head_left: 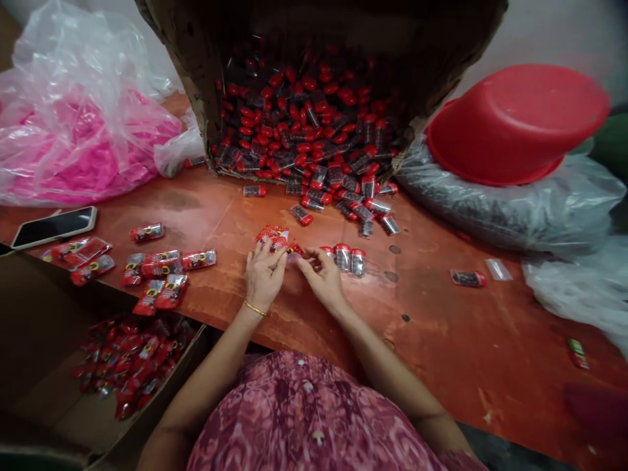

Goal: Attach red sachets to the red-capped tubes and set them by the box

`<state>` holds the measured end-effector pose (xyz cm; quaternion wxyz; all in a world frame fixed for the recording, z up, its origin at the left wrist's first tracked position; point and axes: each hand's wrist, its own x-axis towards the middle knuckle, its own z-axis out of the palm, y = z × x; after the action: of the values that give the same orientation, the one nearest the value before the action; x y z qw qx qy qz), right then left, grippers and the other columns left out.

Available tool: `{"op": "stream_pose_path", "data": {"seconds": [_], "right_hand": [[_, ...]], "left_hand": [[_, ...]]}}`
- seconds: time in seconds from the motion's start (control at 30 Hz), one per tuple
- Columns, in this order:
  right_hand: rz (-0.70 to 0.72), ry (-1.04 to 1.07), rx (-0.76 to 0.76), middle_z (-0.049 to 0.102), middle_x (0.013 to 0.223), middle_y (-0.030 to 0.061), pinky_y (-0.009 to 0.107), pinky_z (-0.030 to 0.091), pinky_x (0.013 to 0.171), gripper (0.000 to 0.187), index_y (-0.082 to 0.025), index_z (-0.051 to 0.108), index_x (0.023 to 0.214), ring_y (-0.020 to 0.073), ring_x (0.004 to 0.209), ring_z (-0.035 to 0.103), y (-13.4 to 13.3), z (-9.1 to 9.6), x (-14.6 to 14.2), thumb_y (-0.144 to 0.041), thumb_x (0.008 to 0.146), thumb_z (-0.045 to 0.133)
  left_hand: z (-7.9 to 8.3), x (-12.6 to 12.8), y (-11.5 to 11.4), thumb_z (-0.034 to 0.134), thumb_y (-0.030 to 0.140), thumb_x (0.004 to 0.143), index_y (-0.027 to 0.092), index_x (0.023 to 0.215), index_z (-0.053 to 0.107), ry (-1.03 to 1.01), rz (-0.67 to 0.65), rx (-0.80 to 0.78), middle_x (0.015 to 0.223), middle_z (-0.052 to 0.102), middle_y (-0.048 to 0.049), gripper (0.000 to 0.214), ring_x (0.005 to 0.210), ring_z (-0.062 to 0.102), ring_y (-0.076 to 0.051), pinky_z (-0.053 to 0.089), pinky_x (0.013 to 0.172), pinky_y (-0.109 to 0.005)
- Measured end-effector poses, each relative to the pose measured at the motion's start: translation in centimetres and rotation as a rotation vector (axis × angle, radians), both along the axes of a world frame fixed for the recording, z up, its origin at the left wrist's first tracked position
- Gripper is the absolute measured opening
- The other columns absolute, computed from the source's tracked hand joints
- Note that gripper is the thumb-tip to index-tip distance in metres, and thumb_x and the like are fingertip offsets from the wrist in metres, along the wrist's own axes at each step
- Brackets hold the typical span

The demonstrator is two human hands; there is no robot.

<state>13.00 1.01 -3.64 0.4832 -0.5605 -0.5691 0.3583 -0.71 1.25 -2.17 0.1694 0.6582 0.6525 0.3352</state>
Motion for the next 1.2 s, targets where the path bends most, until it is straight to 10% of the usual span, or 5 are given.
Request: {"op": "stream_pose_path", "data": {"seconds": [0.33,0.5,0.77,0.93,1.2], "right_hand": [[0.086,0.167,-0.188,0.047,0.042,-0.0038,0.022,0.031,0.043,0.048,-0.019,0.047,0.051,0.0086,0.040,0.040,1.6,-0.3,-0.6,-0.062,0.073,0.050],[0.040,0.138,-0.264,0.049,0.040,-0.0040,0.022,0.030,0.040,0.052,-0.020,0.047,0.054,0.0085,0.036,0.039,1.8,-0.4,0.5,-0.069,0.071,0.046],[-0.010,0.130,-0.168,0.045,0.044,-0.0044,0.023,0.032,0.043,0.050,-0.021,0.044,0.051,0.0092,0.041,0.041,1.9,-0.4,1.5,-0.066,0.072,0.048],[0.002,0.109,-0.091,0.041,0.045,-0.0046,0.024,0.031,0.047,0.048,-0.021,0.040,0.050,0.0091,0.044,0.037,1.3,0.3,1.5,-0.061,0.077,0.047],[0.194,0.106,-0.104,0.042,0.048,-0.0042,0.023,0.029,0.046,0.046,-0.021,0.042,0.056,0.0099,0.047,0.038,-0.5,0.1,-0.4,-0.059,0.081,0.041]], "left_hand": [[-0.6,0.6,1.0,0.058,0.046,0.073,0.015,0.087,0.066,-0.771,0.051,-0.352,0.059,0.063,-0.0007,0.035,0.042,0.055,-0.010,0.034,0.039,-0.019],[-0.9,0.2,2.2,0.056,0.039,0.075,0.018,0.057,0.058,-0.381,0.019,-0.308,0.041,0.049,0.0025,0.028,0.040,0.046,-0.011,0.030,0.043,-0.020],[1.2,1.3,1.5,0.039,0.036,0.086,0.012,0.105,0.061,0.259,-0.047,-0.267,0.071,0.066,-0.0138,0.038,0.071,0.062,-0.027,0.043,0.069,-0.034],[2.4,0.7,0.7,0.041,0.040,0.086,0.015,0.090,0.066,-0.079,-0.079,-0.038,0.090,0.067,-0.0111,0.036,0.086,0.059,-0.022,0.042,0.081,-0.031],[1.7,1.4,-0.6,0.075,0.044,0.054,0.014,0.056,0.061,-0.966,0.058,-0.440,0.049,0.054,0.0034,0.032,0.044,0.043,-0.006,0.033,0.044,-0.019]]}}
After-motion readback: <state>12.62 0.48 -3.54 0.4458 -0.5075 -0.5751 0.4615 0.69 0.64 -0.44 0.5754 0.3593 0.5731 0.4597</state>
